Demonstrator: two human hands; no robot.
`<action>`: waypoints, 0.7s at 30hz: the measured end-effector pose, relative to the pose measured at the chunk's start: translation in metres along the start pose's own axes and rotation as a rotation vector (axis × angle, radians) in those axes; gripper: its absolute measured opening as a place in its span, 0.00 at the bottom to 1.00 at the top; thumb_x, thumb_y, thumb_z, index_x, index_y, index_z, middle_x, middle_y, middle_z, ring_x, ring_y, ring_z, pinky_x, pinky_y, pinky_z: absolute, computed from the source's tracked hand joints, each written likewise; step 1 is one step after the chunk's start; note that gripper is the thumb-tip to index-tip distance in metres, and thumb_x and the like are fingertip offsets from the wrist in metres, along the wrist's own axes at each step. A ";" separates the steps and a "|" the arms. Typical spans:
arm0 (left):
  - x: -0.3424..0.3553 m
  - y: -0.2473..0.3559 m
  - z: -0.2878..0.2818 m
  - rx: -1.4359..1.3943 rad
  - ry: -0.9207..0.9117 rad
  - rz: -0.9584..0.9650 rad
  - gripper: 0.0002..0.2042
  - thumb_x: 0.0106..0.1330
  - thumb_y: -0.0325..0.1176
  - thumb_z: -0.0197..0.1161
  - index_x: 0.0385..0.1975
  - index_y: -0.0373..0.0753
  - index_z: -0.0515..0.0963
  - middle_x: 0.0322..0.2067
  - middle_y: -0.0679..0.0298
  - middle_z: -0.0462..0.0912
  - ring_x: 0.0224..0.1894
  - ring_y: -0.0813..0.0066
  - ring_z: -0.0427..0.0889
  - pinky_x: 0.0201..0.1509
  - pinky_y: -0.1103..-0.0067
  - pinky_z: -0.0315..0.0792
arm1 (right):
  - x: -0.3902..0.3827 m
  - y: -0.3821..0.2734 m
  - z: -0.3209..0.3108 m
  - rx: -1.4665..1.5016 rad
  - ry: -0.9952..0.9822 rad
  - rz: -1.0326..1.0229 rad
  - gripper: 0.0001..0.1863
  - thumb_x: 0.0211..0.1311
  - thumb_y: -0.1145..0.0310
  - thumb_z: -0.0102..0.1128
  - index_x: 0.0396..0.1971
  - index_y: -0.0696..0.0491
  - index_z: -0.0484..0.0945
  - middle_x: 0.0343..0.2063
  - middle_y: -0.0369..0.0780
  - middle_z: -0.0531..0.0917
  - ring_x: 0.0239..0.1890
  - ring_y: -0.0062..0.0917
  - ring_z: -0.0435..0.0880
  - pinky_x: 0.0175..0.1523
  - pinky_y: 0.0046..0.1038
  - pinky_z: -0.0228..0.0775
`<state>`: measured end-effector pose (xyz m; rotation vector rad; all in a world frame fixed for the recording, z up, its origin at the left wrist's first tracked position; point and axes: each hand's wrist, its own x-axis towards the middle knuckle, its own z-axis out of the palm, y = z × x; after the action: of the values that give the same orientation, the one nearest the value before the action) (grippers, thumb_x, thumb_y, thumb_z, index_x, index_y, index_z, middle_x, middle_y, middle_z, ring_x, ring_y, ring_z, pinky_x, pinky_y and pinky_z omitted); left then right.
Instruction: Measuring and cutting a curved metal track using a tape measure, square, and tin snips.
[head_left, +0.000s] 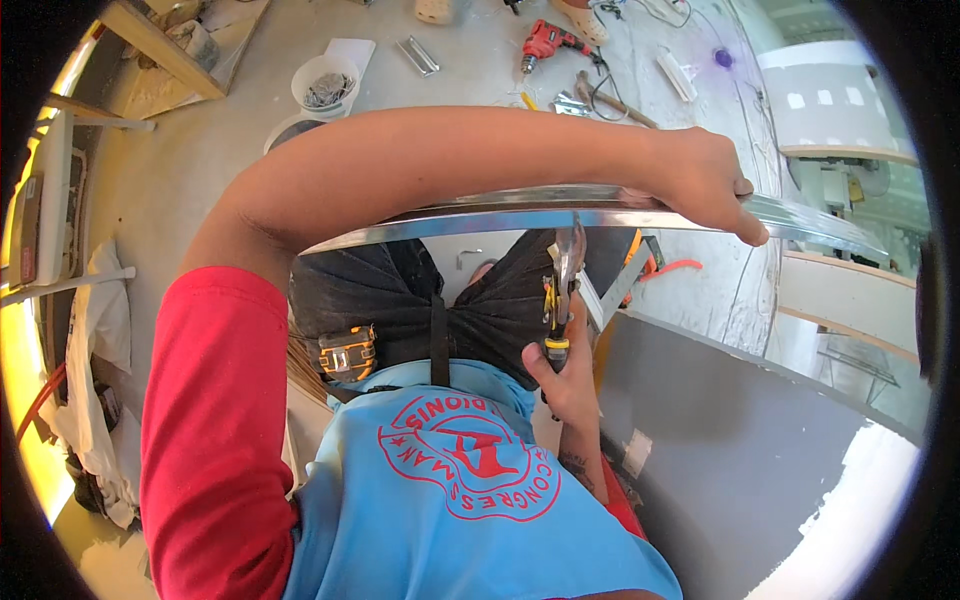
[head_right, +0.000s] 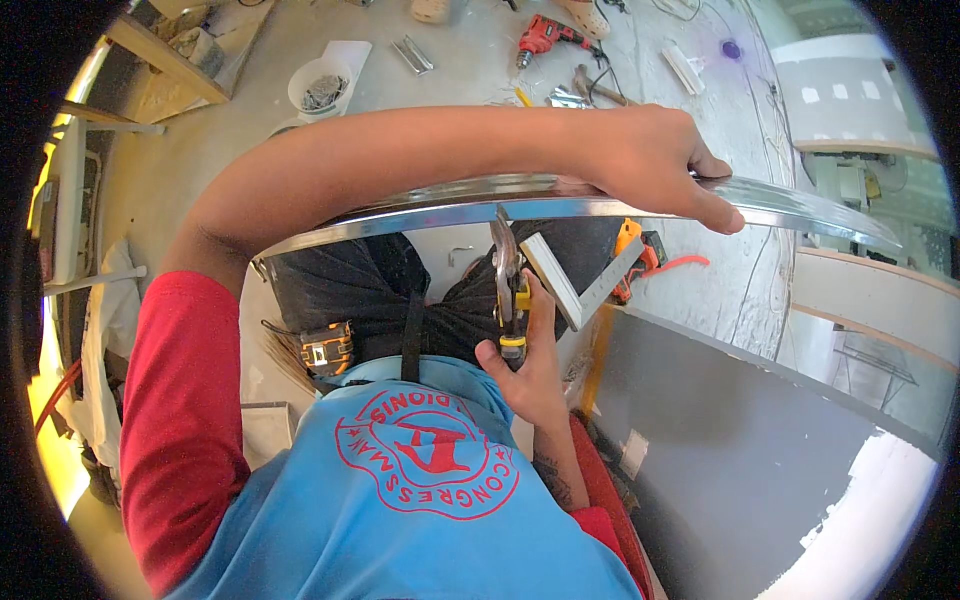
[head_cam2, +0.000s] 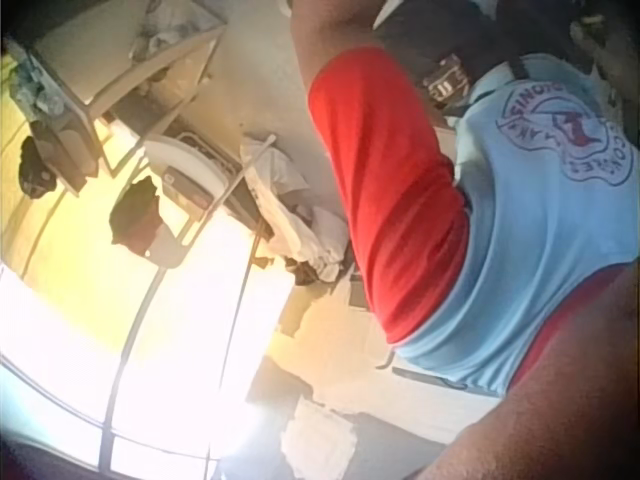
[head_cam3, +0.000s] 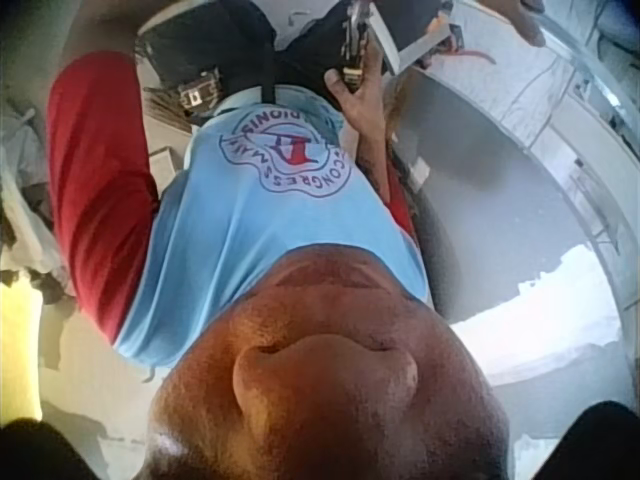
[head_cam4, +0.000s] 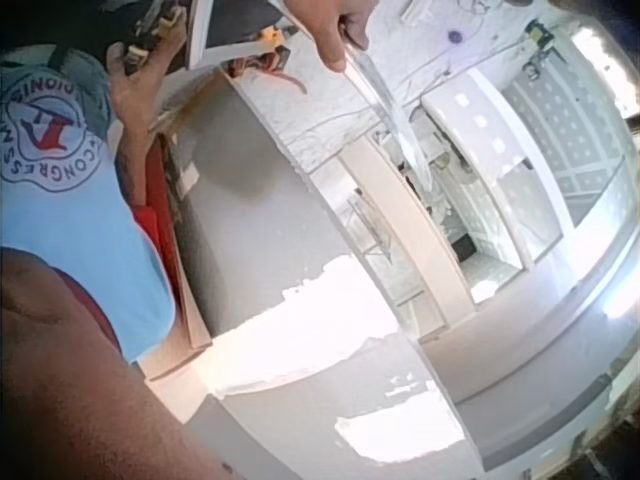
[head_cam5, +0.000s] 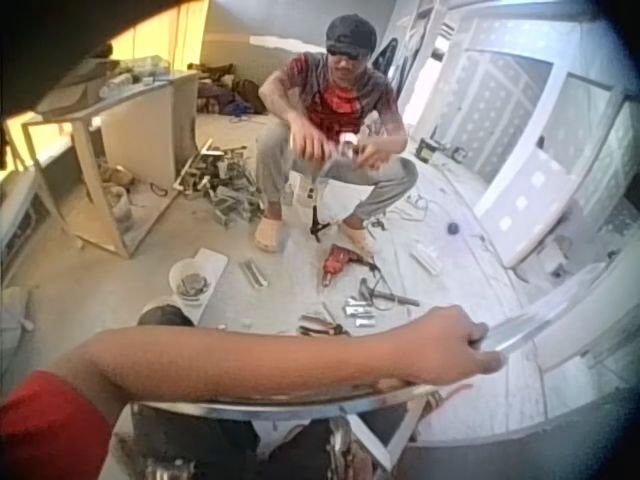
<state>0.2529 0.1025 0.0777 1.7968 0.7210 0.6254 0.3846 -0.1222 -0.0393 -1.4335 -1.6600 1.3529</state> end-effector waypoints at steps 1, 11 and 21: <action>0.002 0.001 -0.001 0.036 -0.006 0.034 0.38 0.62 0.64 0.69 0.56 0.32 0.85 0.35 0.50 0.87 0.36 0.62 0.85 0.42 0.69 0.79 | 0.000 -0.001 0.000 0.010 -0.011 0.000 0.53 0.67 0.44 0.68 0.77 0.63 0.52 0.72 0.53 0.62 0.76 0.45 0.60 0.79 0.44 0.48; 0.008 0.005 0.001 0.054 0.097 0.136 0.34 0.64 0.63 0.68 0.45 0.30 0.88 0.26 0.53 0.84 0.29 0.63 0.81 0.36 0.68 0.76 | -0.002 -0.012 -0.004 -0.057 0.042 0.068 0.49 0.65 0.51 0.71 0.77 0.61 0.56 0.71 0.52 0.66 0.74 0.45 0.64 0.78 0.45 0.51; 0.007 0.011 -0.001 -0.095 0.039 0.038 0.32 0.64 0.60 0.70 0.49 0.31 0.87 0.30 0.57 0.84 0.34 0.67 0.82 0.36 0.69 0.76 | 0.000 -0.009 -0.004 -0.136 0.094 0.007 0.50 0.61 0.57 0.74 0.76 0.61 0.57 0.67 0.53 0.69 0.70 0.47 0.68 0.76 0.45 0.56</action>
<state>0.2586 0.1051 0.0888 1.7186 0.6735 0.7106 0.3852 -0.1198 -0.0300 -1.5568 -1.7143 1.1771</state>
